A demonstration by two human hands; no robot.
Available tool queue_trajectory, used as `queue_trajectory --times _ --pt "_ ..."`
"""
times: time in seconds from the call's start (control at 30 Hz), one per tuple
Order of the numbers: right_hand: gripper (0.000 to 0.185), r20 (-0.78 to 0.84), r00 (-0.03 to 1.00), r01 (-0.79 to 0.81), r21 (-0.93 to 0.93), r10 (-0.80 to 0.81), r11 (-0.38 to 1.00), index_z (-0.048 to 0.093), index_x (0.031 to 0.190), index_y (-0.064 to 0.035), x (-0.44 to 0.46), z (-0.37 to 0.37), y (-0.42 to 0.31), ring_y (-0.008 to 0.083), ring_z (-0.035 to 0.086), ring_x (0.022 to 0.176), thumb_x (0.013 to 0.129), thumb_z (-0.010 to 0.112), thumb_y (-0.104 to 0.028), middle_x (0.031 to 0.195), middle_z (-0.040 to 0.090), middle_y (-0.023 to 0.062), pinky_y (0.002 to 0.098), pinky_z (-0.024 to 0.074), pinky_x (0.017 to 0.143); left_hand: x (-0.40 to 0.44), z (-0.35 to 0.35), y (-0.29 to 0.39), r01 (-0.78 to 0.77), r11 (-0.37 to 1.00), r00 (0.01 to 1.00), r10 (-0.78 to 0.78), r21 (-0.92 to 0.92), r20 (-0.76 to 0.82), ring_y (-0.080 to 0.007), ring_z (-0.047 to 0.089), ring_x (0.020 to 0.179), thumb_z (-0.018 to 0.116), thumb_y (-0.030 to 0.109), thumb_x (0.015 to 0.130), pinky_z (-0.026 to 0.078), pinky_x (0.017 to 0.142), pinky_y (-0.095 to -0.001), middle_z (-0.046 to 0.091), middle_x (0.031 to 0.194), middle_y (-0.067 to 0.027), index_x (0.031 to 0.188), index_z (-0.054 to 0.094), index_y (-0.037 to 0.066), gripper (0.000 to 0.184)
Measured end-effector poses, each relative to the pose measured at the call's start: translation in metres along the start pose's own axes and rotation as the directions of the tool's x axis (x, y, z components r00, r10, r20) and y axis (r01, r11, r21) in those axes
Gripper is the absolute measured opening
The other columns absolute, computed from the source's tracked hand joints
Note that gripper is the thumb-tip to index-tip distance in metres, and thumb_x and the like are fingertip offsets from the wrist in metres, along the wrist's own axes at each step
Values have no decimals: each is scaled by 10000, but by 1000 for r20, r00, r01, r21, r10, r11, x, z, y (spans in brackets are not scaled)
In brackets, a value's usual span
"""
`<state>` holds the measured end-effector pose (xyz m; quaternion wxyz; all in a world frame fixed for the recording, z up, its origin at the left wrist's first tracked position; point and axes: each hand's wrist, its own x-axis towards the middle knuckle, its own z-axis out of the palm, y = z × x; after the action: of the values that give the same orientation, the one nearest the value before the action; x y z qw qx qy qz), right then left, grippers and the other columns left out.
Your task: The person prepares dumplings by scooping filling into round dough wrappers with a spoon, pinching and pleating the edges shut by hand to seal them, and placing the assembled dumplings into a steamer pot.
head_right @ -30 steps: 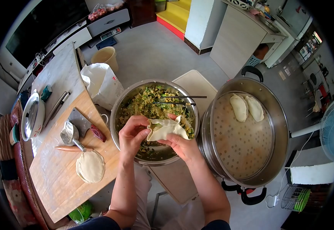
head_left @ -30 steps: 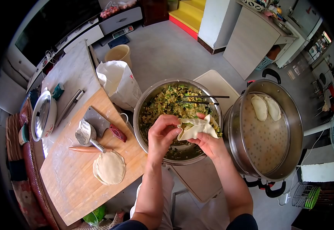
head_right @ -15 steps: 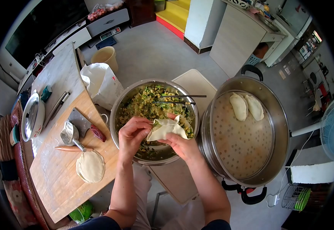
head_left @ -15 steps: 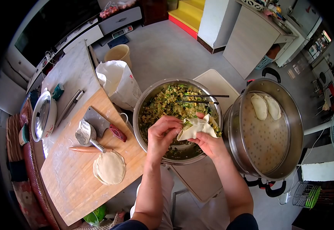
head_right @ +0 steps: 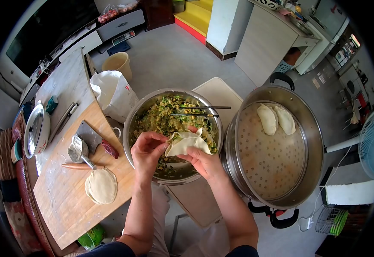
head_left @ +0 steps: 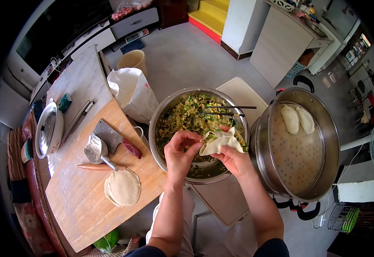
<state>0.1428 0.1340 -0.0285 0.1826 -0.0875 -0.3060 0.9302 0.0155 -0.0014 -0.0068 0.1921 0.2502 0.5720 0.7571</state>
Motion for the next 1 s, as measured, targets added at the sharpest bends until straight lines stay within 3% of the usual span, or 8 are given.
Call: queue_trajectory --times 0.37,0.47,0.57,0.77,1.0 --pt "656 1 1000 -6 -60 6 998 364 1465 -99 -2 2 0 271 580 1193 892 674 -17 1332 532 128 429 570 922 2 -2 2 -54 998 998 52 44 43 -107 638 805 736 -80 802 518 751 -235 666 879 -34 903 631 -6 163" --pt "658 1 1000 -12 -58 12 998 369 1462 -99 -2 1 1 270 582 1188 889 682 -22 1325 540 128 433 571 919 3 -6 4 52 992 994 -62 111 86 -116 627 840 729 -67 824 505 765 -234 653 925 -53 929 627 -19 154" --pt "654 -1 1000 -11 -63 11 998 375 1459 -98 -1 1 1 267 584 1185 887 685 -25 1327 538 129 428 572 918 4 -5 0 3 997 995 -10 74 98 -98 615 796 720 -71 814 505 731 -230 642 877 -28 887 628 -9 133" --pt "641 -9 1000 4 -18 -4 1000 376 1453 -86 0 2 -3 259 587 1185 891 679 -28 1332 534 133 394 575 918 5 -8 3 -110 978 975 72 179 211 -123 595 930 693 -88 821 485 822 -249 626 983 -58 955 654 -22 154" --pt "633 4 1000 7 23 -7 1000 361 1460 -91 0 -4 -5 262 586 1191 906 663 -35 1332 528 117 395 578 917 5 -8 19 45 999 951 -40 -8 307 -149 606 989 714 -92 793 512 903 -284 612 1066 -74 1083 644 -25 306"
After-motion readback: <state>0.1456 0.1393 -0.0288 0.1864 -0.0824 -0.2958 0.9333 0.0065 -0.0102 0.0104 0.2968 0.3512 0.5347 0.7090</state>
